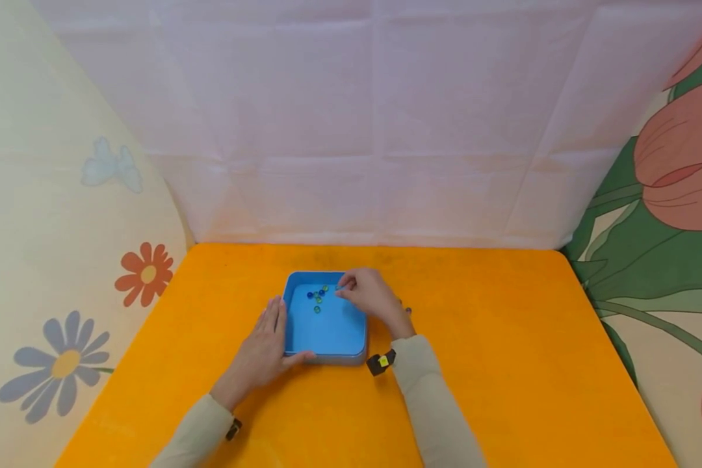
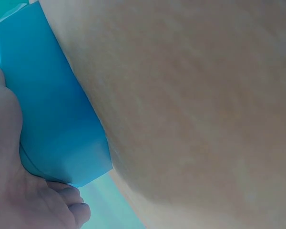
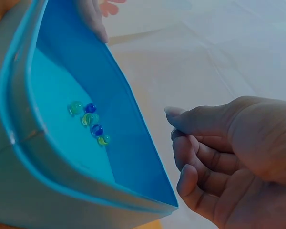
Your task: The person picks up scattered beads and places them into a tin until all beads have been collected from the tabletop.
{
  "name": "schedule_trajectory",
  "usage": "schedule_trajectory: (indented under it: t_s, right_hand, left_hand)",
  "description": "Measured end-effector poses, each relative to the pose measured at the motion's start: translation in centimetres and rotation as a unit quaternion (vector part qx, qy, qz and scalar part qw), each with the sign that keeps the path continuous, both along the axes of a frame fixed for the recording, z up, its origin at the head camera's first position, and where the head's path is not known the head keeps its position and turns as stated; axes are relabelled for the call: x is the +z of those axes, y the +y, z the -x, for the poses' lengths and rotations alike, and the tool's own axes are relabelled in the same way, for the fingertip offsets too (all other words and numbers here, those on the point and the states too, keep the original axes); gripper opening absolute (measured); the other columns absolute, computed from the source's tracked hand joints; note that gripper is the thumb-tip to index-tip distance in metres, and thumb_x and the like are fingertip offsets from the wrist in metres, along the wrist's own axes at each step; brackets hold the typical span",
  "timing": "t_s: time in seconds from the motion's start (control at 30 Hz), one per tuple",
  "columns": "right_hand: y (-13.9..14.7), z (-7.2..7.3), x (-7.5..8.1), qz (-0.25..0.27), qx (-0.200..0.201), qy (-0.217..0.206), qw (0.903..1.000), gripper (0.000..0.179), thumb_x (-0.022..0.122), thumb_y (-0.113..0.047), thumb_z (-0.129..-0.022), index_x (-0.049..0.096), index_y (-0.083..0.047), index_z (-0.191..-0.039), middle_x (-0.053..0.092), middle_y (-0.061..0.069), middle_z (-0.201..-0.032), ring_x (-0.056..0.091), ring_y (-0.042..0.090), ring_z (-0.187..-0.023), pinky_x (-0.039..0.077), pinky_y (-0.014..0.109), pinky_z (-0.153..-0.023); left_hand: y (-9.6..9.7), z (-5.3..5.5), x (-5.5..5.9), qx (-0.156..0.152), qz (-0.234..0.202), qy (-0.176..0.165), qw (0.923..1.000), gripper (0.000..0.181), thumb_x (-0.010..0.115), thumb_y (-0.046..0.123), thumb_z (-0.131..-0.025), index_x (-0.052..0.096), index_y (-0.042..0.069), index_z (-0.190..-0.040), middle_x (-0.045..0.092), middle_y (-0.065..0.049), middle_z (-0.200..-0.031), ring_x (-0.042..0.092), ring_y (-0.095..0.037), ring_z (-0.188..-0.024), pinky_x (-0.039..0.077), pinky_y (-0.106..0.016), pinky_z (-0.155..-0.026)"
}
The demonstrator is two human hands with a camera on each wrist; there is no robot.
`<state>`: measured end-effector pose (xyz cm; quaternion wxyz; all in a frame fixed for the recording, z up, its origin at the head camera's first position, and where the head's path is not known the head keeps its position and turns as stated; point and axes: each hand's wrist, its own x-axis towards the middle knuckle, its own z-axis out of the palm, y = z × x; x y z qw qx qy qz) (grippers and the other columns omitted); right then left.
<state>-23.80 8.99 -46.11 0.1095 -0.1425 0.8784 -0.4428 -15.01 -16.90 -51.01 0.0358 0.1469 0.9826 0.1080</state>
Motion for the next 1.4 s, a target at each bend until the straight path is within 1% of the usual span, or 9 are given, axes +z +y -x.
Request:
schedule_trajectory:
  t_s: [0.1,0.23,0.43,0.67,0.77,0.9,1.07,1.4]
  right_hand:
    - [-0.4,0.1,0.1,0.001,-0.001,-0.009,1.0,0.015,0.072,-0.022,-0.101,0.076,-0.01,-0.108,0.073,0.004,-0.094,0.064,0.017,-0.083,0.059,0.028,-0.075]
    - [-0.8,0.5,0.2,0.001,0.003,-0.01,0.9999,0.015,0.072,-0.021,-0.101,0.076,-0.009,-0.109,0.073,0.004,-0.094,0.064,0.017,-0.083,0.058,0.028,-0.075]
    - [-1.3,1.1,0.3,-0.004,0.011,-0.005,0.9999,0.014,0.072,-0.021,-0.101,0.075,-0.009,-0.108,0.072,0.005,-0.093,0.063,0.018,-0.081,0.056,0.027,-0.072]
    - [-1.9,1.6,0.1,-0.007,0.015,-0.004,0.9998,0.011,0.071,-0.02,-0.102,0.075,-0.01,-0.106,0.075,0.015,-0.099,0.062,0.019,-0.08,0.053,0.028,-0.07]
    - [-2.1,1.9,-0.1,-0.01,0.018,0.002,0.9998,0.012,0.071,-0.02,-0.102,0.075,-0.01,-0.105,0.074,0.012,-0.097,0.062,0.019,-0.079,0.053,0.028,-0.069]
    - [-2.3,2.3,-0.4,-0.014,0.021,0.011,0.9996,0.012,0.072,-0.021,-0.101,0.075,-0.01,-0.105,0.072,0.005,-0.092,0.062,0.018,-0.079,0.054,0.027,-0.069]
    - [-2.7,2.6,-0.5,-0.009,0.027,0.007,0.9996,0.013,0.073,-0.02,-0.1,0.075,-0.009,-0.106,0.072,0.006,-0.094,0.063,0.018,-0.08,0.055,0.029,-0.07]
    - [-3.5,2.9,-0.8,-0.008,0.023,-0.013,0.9996,0.013,0.073,-0.02,-0.101,0.074,-0.008,-0.106,0.071,0.006,-0.093,0.062,0.019,-0.081,0.053,0.028,-0.07]
  left_hand:
    - [0.0,0.0,0.1,0.003,0.0,-0.007,1.0,0.131,0.057,0.084,-0.086,0.011,-0.009,-0.165,0.01,-0.029,-0.174,0.018,-0.044,-0.163,0.026,-0.056,-0.131]
    - [0.1,0.0,0.2,0.005,0.001,-0.014,0.9999,0.13,0.057,0.084,-0.087,0.009,-0.009,-0.165,0.009,-0.029,-0.175,0.017,-0.044,-0.163,0.025,-0.055,-0.131]
    - [0.0,-0.1,0.2,0.002,-0.001,-0.01,0.9999,0.13,0.058,0.083,-0.087,0.008,-0.009,-0.164,0.008,-0.029,-0.175,0.016,-0.044,-0.163,0.025,-0.055,-0.131]
    - [0.0,-0.1,0.2,0.005,0.0,-0.012,0.9999,0.13,0.059,0.082,-0.088,0.008,-0.009,-0.164,0.008,-0.03,-0.174,0.016,-0.044,-0.163,0.025,-0.056,-0.132]
    - [0.1,-0.1,0.2,0.005,-0.002,-0.011,0.9999,0.13,0.059,0.082,-0.088,0.008,-0.009,-0.164,0.009,-0.03,-0.174,0.017,-0.045,-0.163,0.025,-0.056,-0.131]
    - [0.1,-0.1,0.2,0.003,-0.006,-0.005,1.0,0.129,0.059,0.081,-0.088,0.009,-0.009,-0.164,0.01,-0.03,-0.174,0.017,-0.044,-0.163,0.026,-0.056,-0.131]
    - [0.0,-0.2,0.1,0.005,-0.007,-0.001,1.0,0.129,0.059,0.082,-0.087,0.01,-0.009,-0.165,0.01,-0.03,-0.174,0.018,-0.044,-0.163,0.026,-0.056,-0.131]
    - [0.1,-0.1,0.0,0.01,-0.007,-0.011,0.9999,0.132,0.054,0.087,-0.085,0.008,-0.007,-0.166,0.008,-0.027,-0.176,0.016,-0.043,-0.164,0.026,-0.055,-0.131]
